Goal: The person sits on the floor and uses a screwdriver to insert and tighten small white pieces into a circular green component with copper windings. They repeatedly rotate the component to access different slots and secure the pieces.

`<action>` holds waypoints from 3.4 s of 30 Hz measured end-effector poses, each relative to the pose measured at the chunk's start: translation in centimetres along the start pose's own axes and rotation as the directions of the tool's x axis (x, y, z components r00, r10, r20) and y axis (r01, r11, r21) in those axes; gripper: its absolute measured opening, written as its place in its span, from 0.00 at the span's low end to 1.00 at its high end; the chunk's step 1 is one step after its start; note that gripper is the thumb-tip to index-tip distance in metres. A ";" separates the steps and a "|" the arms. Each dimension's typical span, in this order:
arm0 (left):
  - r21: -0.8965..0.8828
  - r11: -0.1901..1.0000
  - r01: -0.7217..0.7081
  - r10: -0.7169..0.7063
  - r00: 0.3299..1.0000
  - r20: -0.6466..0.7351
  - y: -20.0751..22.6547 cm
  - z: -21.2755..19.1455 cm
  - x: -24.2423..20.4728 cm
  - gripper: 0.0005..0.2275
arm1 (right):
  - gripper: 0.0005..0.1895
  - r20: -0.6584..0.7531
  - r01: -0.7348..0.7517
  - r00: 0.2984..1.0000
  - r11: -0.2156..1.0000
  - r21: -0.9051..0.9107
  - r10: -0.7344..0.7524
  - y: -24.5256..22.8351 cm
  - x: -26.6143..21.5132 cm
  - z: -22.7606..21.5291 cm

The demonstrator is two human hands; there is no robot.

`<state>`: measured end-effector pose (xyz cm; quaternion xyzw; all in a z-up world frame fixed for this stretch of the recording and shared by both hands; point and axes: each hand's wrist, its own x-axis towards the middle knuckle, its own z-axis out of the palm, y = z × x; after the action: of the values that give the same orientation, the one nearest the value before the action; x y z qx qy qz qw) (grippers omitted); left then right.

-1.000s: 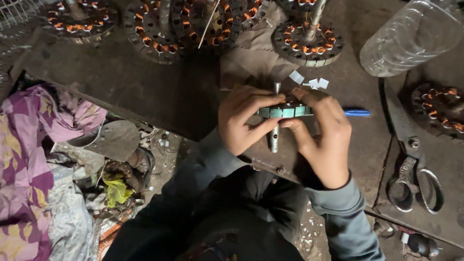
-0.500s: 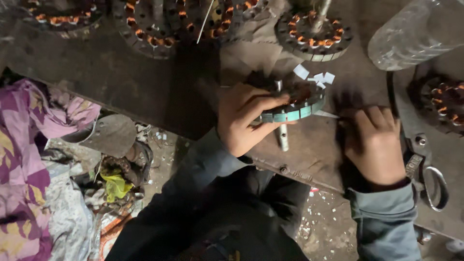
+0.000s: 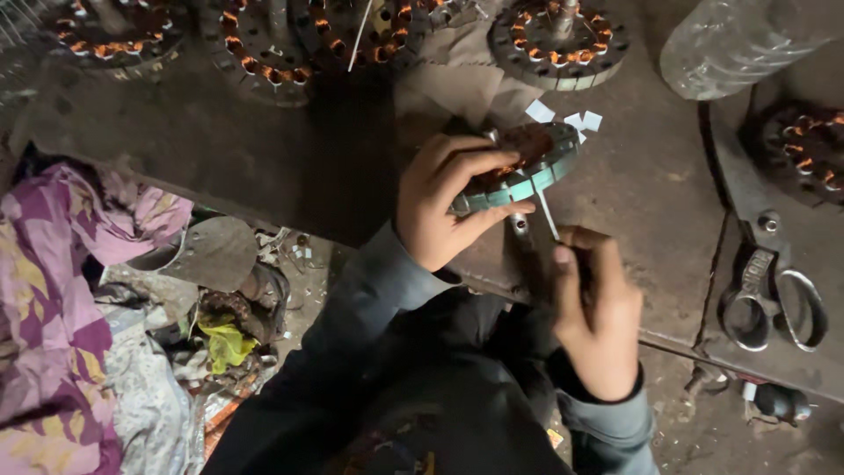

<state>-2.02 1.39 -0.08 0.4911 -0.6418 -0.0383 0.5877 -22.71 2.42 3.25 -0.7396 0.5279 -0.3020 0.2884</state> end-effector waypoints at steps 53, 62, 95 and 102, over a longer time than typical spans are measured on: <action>-0.077 0.995 -0.066 0.063 0.997 -0.035 -0.9 0.5 -0.1 0.16 | 0.21 -0.036 0.043 0.999 0.994 0.096 -0.040 -1.1 2.2 3.9; -0.045 0.995 -0.093 0.090 0.994 -0.059 -0.6 0.4 0.2 0.17 | 0.24 0.442 -0.373 0.875 0.859 0.351 0.198 0.0 3.9 0.6; 0.022 0.979 -0.204 0.197 0.965 0.175 -0.5 0.7 3.3 0.18 | 0.14 -0.393 0.317 0.914 0.778 0.542 -0.099 -2.8 -1.6 -3.7; -0.022 0.980 -0.197 0.198 0.964 0.178 -1.1 0.6 3.1 0.18 | 0.15 -0.311 0.352 0.926 0.783 0.513 -0.212 -4.6 0.4 -4.1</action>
<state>-1.34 -1.58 1.21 0.4181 -0.7377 -0.0250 0.5295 -22.88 2.91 9.41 -0.6516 0.3289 -0.5691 0.3787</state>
